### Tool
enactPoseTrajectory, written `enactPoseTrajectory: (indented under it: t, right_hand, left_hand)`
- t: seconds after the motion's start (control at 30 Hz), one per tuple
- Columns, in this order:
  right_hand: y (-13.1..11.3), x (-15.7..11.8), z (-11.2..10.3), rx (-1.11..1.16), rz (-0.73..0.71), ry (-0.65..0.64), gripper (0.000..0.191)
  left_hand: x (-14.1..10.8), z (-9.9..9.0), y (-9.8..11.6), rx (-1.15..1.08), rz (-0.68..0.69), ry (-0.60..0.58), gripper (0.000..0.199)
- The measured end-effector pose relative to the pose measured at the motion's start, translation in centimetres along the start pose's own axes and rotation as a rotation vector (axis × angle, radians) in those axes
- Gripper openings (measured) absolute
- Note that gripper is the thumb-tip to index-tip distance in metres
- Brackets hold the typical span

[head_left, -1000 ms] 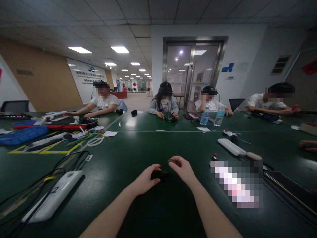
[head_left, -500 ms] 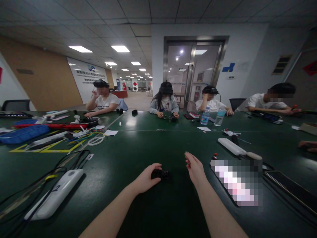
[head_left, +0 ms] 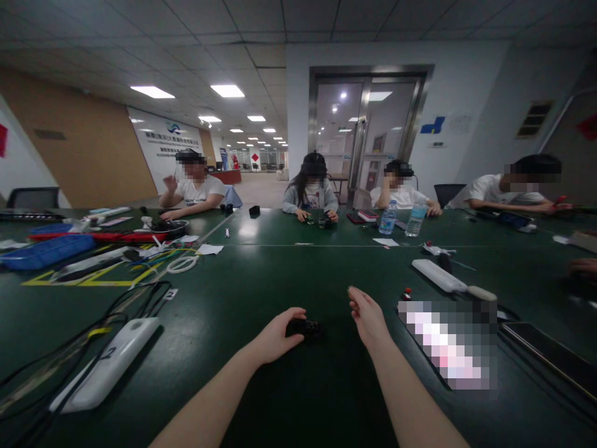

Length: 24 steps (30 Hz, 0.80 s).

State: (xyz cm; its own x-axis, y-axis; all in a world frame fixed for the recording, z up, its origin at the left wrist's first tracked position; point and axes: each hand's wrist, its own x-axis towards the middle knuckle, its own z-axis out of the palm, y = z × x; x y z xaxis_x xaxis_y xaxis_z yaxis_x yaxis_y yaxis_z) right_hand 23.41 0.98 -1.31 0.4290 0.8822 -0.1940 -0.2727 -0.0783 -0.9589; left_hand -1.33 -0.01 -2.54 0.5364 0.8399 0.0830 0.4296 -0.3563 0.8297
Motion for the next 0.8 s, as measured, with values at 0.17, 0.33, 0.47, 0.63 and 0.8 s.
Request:
enactPoseTrajectory:
  t: [0.17,0.33,0.47,0.63,0.8]
  right_hand:
    - [0.36,0.43,-0.12,0.02,0.0,-0.011,0.042]
    - [0.39,0.42,-0.23,-0.016,-0.007,-0.026,0.043]
    - [0.61,0.6,-0.3,-0.06,-0.029,-0.044,0.042]
    - [0.89,0.97,-0.4,-0.07,-0.03,-0.031,0.042]
    - [0.93,0.96,-0.44,-0.037,-0.007,0.0,0.044]
  left_hand:
    - [-0.1,-0.1,0.19,-0.007,-0.011,-0.01,0.055]
    - [-0.15,-0.22,0.66,0.009,-0.039,-0.01,0.053]
    - [-0.14,-0.22,0.66,0.016,-0.029,-0.005,0.053]
    - [-0.22,-0.25,0.84,0.009,-0.031,-0.013,0.053]
    - [-0.14,-0.18,0.67,0.012,-0.018,-0.005,0.052]
